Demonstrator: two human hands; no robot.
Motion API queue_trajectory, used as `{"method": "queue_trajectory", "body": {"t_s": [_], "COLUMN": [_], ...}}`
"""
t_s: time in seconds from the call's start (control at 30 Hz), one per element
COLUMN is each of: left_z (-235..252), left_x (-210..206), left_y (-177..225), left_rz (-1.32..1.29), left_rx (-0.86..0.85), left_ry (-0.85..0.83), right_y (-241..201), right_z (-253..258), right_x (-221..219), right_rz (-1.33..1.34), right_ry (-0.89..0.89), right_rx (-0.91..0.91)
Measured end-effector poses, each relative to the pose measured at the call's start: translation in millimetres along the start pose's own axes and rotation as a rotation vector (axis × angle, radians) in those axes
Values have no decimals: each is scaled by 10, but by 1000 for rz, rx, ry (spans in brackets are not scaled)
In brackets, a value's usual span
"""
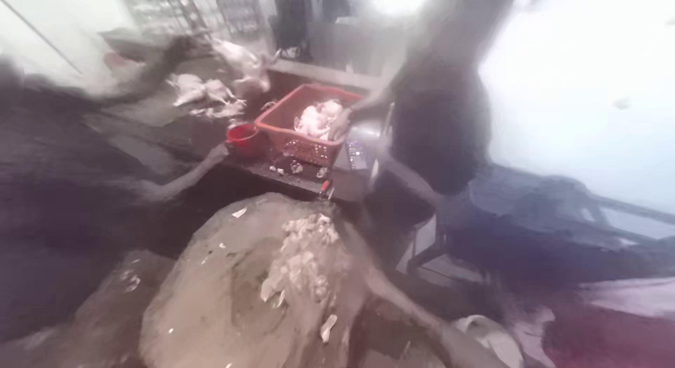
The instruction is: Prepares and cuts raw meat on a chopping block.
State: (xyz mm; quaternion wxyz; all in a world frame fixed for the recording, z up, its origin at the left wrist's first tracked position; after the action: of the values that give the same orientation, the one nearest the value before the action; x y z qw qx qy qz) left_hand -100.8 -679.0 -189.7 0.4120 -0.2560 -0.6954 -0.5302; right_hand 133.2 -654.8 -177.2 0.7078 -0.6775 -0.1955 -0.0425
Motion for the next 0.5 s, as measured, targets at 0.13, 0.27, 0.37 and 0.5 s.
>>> {"method": "queue_trajectory", "body": {"t_s": [0.13,0.27,0.37,0.5], "left_z": [216,70,-2,180], "left_x": [272,871,1289,1715], "left_y": [-352,-517,-437,-240], "left_rz": [-112,-452,-636,-518], "left_rx": [-13,-49,119,179], "left_ry": [-201,-140,-222,-279], "right_y": [15,23,30,-21], "right_z": [-71,-125,-75,53], "right_x": [-157,-296,-294,-160], "right_rz": [-58,-83,-126,-191], "right_ry": [94,178,157,28], "right_rx": [27,7,50,53]}}
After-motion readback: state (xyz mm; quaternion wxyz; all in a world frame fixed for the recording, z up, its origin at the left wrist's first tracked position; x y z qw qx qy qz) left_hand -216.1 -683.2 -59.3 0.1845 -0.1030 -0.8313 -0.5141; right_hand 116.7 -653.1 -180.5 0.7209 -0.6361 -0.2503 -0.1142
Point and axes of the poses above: each hand's wrist, its own z-axis towards the middle knuckle, its own x-axis out of the back of the hand, y = z × x, the point moved 1 cm from there along z, towards the middle knuckle, and after that the axes turned 12 degrees about x, right-handed, at the moved point
